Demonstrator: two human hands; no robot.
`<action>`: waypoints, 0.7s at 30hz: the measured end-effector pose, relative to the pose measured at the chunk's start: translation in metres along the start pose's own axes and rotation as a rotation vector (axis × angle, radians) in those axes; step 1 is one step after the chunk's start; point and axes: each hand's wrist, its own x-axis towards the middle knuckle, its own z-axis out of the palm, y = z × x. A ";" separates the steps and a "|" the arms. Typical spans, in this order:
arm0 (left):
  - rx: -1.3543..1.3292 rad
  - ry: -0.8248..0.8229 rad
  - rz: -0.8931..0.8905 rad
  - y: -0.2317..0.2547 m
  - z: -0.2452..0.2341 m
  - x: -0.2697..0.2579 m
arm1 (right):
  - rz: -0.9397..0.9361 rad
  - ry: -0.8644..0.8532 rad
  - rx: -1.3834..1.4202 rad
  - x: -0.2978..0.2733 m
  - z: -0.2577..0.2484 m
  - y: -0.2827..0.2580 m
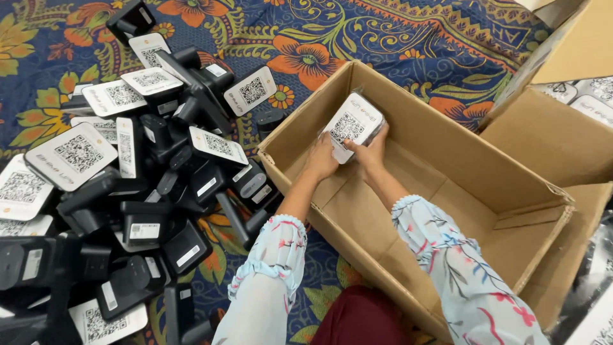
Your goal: The person bags electronic devices with QR code labels into plastic sleeves and places them into a cardboard box.
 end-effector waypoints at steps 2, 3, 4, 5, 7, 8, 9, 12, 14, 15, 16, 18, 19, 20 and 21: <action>0.006 -0.081 -0.056 0.003 0.002 0.000 | 0.001 0.028 -0.045 0.029 0.002 0.040; 0.013 -0.161 -0.113 0.004 0.003 -0.003 | 0.002 0.052 -0.089 0.040 0.002 0.061; 0.013 -0.159 -0.118 0.010 -0.002 -0.004 | 0.004 0.048 -0.089 0.044 0.003 0.061; 0.009 -0.177 -0.134 0.016 -0.008 -0.006 | 0.048 0.026 -0.152 0.047 0.004 0.061; 0.006 -0.180 -0.162 0.031 -0.024 -0.014 | 0.090 -0.015 -0.216 0.050 0.010 0.059; -0.004 -0.120 -0.127 0.041 -0.033 -0.018 | 0.140 0.029 -0.294 0.051 0.012 0.057; -0.012 -0.060 -0.093 0.052 -0.043 -0.024 | 0.189 0.073 -0.374 0.051 0.014 0.053; -0.096 0.123 -0.009 0.101 -0.092 -0.053 | 0.510 0.304 -0.855 0.017 0.046 -0.029; -0.139 0.219 0.053 0.114 -0.118 -0.071 | 0.378 0.283 -0.806 -0.012 0.051 -0.053; -0.180 0.300 0.119 0.120 -0.132 -0.083 | 0.259 0.271 -0.753 -0.029 0.055 -0.065; -0.170 0.317 0.099 0.117 -0.149 -0.104 | 0.256 0.242 -0.754 -0.050 0.057 -0.066; -0.182 0.419 0.223 0.110 -0.185 -0.148 | -0.487 0.003 -0.682 -0.092 0.066 -0.067; -0.165 0.443 0.200 0.107 -0.208 -0.175 | -0.491 -0.032 -0.668 -0.124 0.078 -0.093; -0.141 0.392 0.157 0.101 -0.234 -0.204 | -0.403 -0.218 -0.549 -0.158 0.093 -0.117; -0.120 0.342 0.112 0.096 -0.259 -0.237 | -0.311 -0.404 -0.431 -0.194 0.107 -0.141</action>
